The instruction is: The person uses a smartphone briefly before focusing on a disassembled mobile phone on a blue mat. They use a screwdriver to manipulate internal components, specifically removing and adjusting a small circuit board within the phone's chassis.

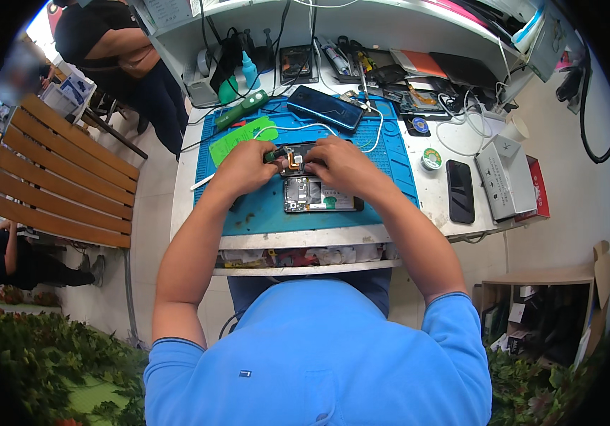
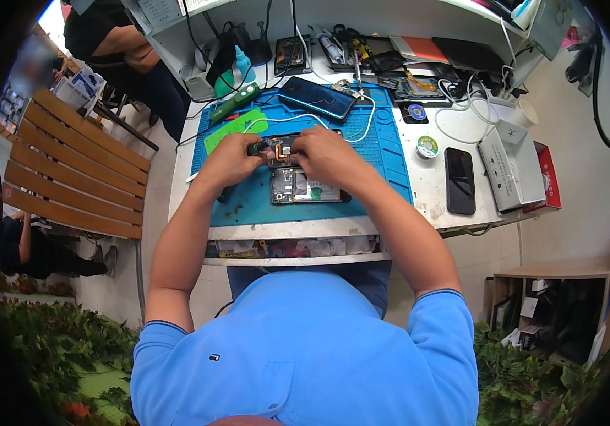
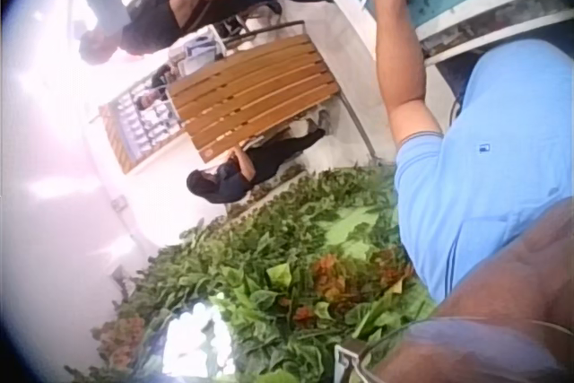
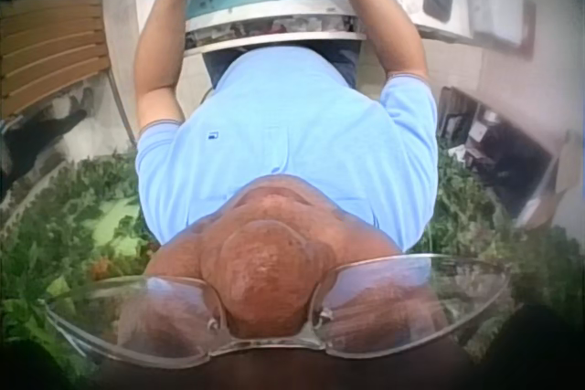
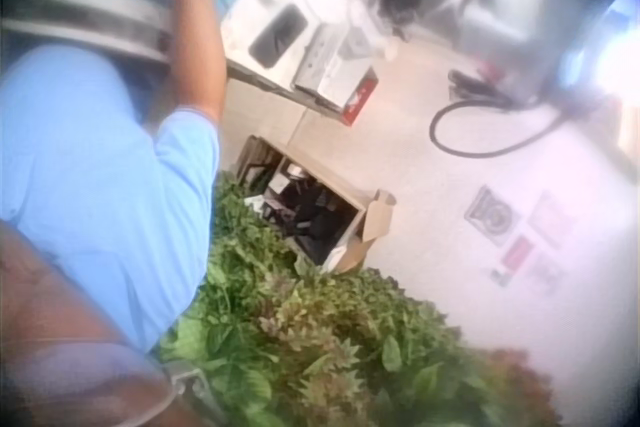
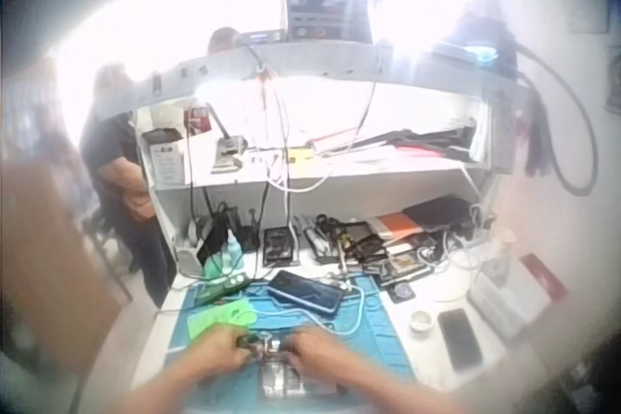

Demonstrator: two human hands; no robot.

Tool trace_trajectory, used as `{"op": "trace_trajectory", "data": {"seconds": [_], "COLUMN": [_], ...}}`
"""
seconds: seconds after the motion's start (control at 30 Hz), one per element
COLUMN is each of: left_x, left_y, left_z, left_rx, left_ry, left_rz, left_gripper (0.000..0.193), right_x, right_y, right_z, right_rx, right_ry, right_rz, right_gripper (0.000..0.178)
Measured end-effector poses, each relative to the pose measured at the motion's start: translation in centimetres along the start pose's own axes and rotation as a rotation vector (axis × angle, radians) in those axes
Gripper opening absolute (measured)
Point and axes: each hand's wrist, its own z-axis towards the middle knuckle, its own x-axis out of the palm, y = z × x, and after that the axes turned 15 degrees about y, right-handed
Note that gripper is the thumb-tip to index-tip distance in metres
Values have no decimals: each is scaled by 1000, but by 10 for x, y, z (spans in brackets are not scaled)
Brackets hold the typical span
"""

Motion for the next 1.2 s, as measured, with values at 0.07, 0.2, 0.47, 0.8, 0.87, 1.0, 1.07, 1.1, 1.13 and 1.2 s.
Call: {"op": "trace_trajectory", "data": {"seconds": [0.07, 0.2, 0.47, 0.8, 0.87, 1.0, 1.07, 1.1, 1.13, 1.2], "left_x": [0, 6, 40, 22, 21, 16, 17, 18, 19, 18], "left_y": [3, 11, 15, 9, 11, 14, 18, 20, 22, 25], "left_z": [-4, -37, -74, -25, -5, 14, 17, 19, 20, 19], "left_rx": [20, 97, -60, 56, 47, 44, 49, 48, 49, 60], "left_ry": [-8, -74, -215, -90, 1, 181, 231, 246, 263, 285], "left_rz": [-26, -83, 98, -228, -333, -599, -685, -713, -741, -740], "left_gripper": [35, 44, 45, 43, 42, 35, 31, 30, 29, 27], "right_x": [4, 11, 13, 3, 4, 10, 12, 15, 17, 18], "right_y": [7, 11, 12, 13, 13, 13, 13, 12, 11, 12], "right_z": [8, 15, 19, 12, 9, 3, 2, 1, 1, 0], "right_rx": [-4, -1, 33, 119, 104, 24, -20, -42, -62, -118], "right_ry": [0, -9, 57, 111, 99, 30, 5, -8, -20, -52], "right_rz": [13, -67, -46, 154, 152, 151, 131, 115, 98, 40], "right_gripper": [19, 18, 17, 17, 17, 16, 15, 14, 13, 12]}}
